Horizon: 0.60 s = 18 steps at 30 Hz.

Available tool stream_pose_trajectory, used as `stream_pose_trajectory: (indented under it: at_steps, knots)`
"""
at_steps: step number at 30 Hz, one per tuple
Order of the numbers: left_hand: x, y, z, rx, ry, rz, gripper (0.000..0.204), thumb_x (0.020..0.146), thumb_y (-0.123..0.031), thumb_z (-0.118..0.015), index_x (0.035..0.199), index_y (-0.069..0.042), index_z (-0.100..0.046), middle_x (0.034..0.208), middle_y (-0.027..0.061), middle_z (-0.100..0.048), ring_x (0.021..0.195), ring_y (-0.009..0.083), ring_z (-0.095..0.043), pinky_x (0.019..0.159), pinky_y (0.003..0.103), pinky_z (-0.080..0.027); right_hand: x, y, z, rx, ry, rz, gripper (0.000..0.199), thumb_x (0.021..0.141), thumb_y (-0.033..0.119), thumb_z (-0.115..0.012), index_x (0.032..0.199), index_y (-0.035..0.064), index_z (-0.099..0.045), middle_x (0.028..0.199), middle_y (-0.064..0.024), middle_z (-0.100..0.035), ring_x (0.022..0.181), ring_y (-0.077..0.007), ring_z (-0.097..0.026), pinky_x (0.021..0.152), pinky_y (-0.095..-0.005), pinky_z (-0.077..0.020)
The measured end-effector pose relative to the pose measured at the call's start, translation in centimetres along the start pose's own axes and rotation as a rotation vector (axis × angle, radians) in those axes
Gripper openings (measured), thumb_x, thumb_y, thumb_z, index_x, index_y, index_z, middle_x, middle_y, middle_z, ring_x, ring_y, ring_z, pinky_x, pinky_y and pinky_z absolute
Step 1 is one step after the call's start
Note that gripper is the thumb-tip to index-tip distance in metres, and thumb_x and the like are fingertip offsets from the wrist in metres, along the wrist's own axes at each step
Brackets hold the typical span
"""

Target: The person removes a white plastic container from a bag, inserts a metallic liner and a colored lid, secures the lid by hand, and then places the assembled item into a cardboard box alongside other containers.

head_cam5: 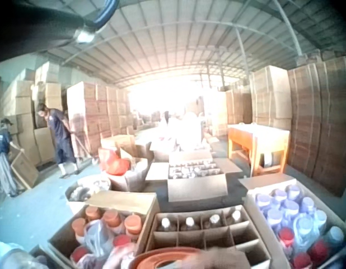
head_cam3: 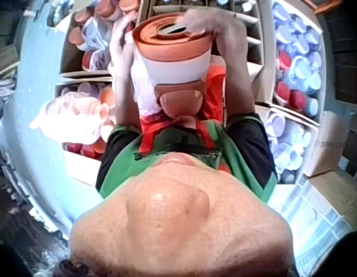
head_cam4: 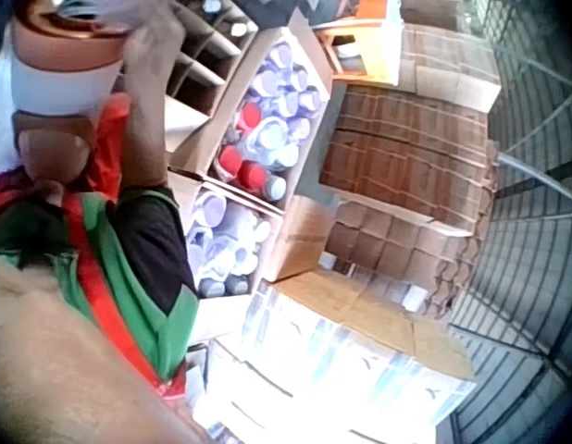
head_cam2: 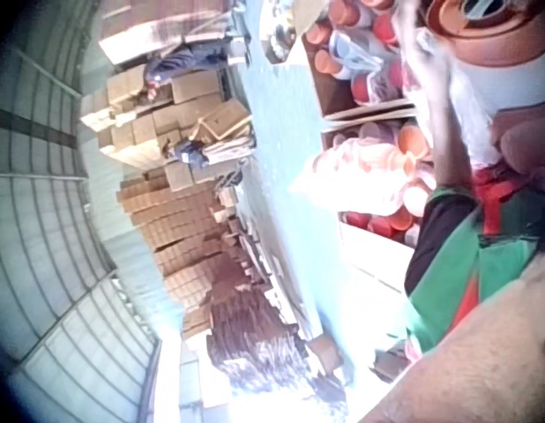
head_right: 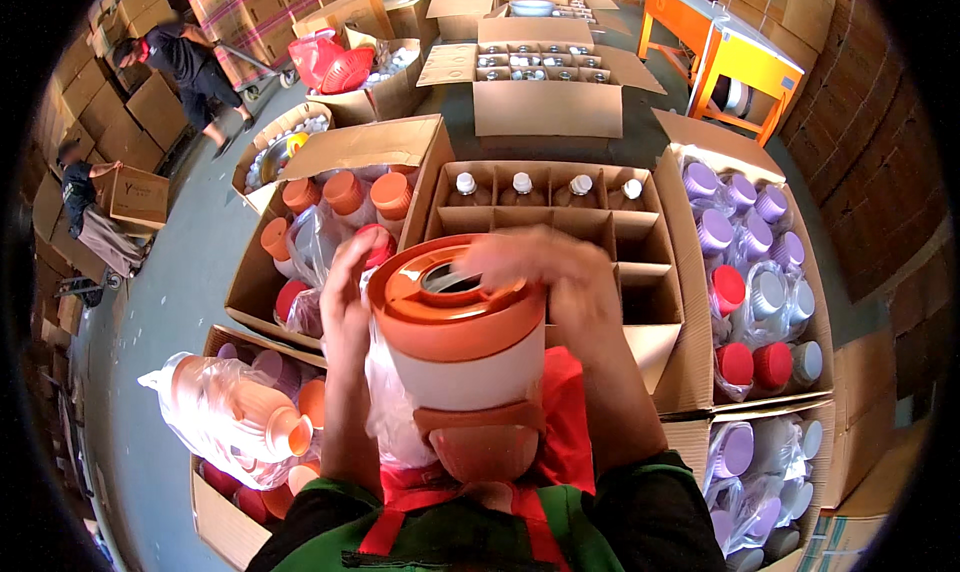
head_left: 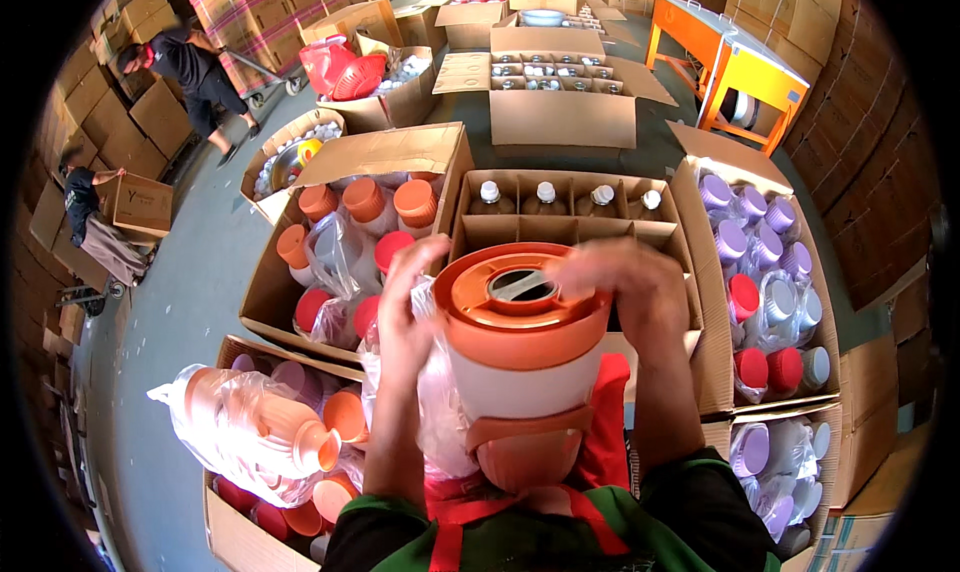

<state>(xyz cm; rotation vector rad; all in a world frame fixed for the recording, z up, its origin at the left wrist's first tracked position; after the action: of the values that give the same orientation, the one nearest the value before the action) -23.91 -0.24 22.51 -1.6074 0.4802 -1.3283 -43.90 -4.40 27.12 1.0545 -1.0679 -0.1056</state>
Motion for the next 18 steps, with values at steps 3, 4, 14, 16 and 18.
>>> stream_pose_trajectory:
  at_steps: [3, 4, 14, 16, 18]
  knots:
    - [-1.8, -5.1, -3.7, 0.282, 0.339, -0.506, 0.07, 0.053, -0.038, -0.081, 0.113, -0.009, -0.061, 0.108, 0.0089, -0.062, 0.112, 0.0276, -0.052, 0.101, 0.049, -0.031, -0.3, -4.7, 1.2, 0.21, -0.2, -0.345, 0.069, 0.092, 0.056, -0.032, 0.11, -0.0048, -0.059, 0.112, -0.0138, -0.062, 0.1, -0.0237, -0.06, 0.093, -0.0353, -0.0434]
    - [-2.4, -5.1, -4.4, 0.479, 0.366, -0.544, 0.07, 0.052, -0.04, -0.08, 0.112, -0.009, -0.062, 0.105, 0.0085, -0.063, 0.112, 0.0281, -0.052, 0.1, 0.051, -0.03, -0.3, -4.7, 0.4, 0.24, -0.135, -0.344, 0.064, 0.091, 0.054, -0.037, 0.108, -0.0033, -0.061, 0.107, -0.0128, -0.064, 0.098, -0.0255, -0.061, 0.094, -0.0369, -0.0423]
    - [-3.0, -3.3, -3.8, 0.369, 0.387, -0.51, 0.055, 0.083, -0.057, -0.053, 0.085, -0.004, -0.066, 0.114, 0.0167, -0.056, 0.117, 0.0278, -0.047, 0.102, 0.05, -0.027, -1.6, -4.8, 1.0, 0.078, -0.197, -0.295, 0.061, 0.091, 0.048, -0.034, 0.099, -0.0044, -0.064, 0.097, -0.0141, -0.066, 0.089, -0.0204, -0.063, 0.093, -0.0353, -0.0421]
    - [-1.3, -0.6, -2.0, -0.334, 0.295, -0.08, 0.05, 0.086, -0.051, -0.052, 0.084, -0.003, -0.066, 0.111, 0.0172, -0.058, 0.119, 0.0315, -0.044, 0.102, 0.049, -0.028, -1.1, -1.1, -1.5, -0.38, 0.046, 0.047, 0.054, 0.09, 0.046, -0.038, 0.099, 0.0011, -0.067, 0.09, -0.0126, -0.068, 0.088, -0.0218, -0.064, 0.098, -0.0415, -0.0343]
    - [-1.0, -0.4, -2.1, -0.444, 0.277, 0.007, 0.049, 0.087, -0.05, -0.051, 0.084, -0.003, -0.065, 0.108, 0.0175, -0.059, 0.12, 0.0337, -0.042, 0.101, 0.048, -0.029, -1.5, 0.3, -3.0, -0.461, 0.17, 0.232, 0.053, 0.09, 0.044, -0.04, 0.098, -0.0013, -0.066, 0.091, -0.0138, -0.068, 0.088, -0.0221, -0.064, 0.097, -0.0403, -0.0364]
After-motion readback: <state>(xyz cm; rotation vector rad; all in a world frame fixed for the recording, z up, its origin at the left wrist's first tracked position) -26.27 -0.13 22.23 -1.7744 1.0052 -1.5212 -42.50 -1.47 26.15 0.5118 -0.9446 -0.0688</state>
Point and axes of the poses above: each hand's wrist, its own x-axis towards the middle knuckle, its own z-axis out of the back of the hand, y = z × x, the point moved 10 cm from there along x, towards the middle knuckle
